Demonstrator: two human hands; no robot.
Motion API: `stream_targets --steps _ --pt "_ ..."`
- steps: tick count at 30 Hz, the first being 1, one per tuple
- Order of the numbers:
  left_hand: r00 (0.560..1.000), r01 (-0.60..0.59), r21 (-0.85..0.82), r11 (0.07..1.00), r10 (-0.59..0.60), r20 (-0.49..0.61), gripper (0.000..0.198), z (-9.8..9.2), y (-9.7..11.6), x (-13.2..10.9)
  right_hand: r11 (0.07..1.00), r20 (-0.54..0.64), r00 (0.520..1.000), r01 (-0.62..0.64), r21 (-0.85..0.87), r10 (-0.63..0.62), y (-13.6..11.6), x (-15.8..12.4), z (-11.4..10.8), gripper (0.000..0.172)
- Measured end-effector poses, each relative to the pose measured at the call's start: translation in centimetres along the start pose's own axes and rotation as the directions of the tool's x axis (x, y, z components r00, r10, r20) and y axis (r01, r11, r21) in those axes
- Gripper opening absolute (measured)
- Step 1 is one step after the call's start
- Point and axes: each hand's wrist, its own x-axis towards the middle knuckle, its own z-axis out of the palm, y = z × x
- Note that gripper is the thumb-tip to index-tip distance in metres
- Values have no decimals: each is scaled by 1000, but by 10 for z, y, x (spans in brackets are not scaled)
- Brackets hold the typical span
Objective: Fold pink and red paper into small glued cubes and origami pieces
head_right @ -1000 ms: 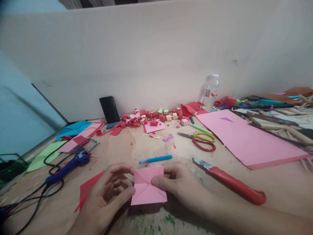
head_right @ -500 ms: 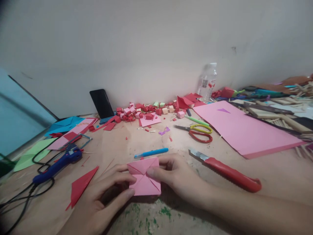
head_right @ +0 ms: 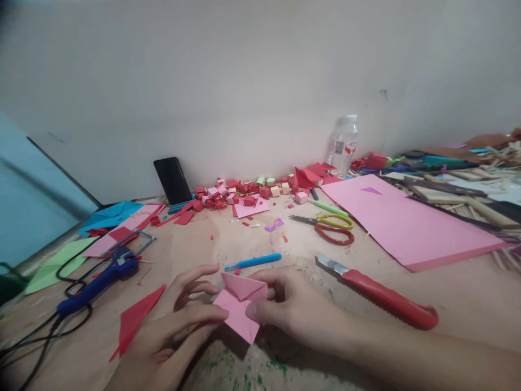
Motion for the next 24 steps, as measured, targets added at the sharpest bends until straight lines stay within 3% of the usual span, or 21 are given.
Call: stream_targets --steps 7,12,16,20,24 --pt "991 -132 -86 987 132 -14 29 3 -8 -8 995 84 995 -54 -88 62 -6 1 -3 19" --pt "994 -105 -9 994 105 13 26 0 -4 -8 994 -16 1000 9 -106 -10 1 4 -4 18" --pt "997 71 -134 988 -72 -3 11 2 7 -2 999 -47 998 37 10 -37 3 2 2 24" --pt "937 327 -441 836 -346 38 32 13 14 0 998 -103 994 52 46 -47 9 -2 9 24" --pt "910 404 -546 734 -380 164 28 17 14 3 997 -74 997 18 76 -13 14 -3 10 24"
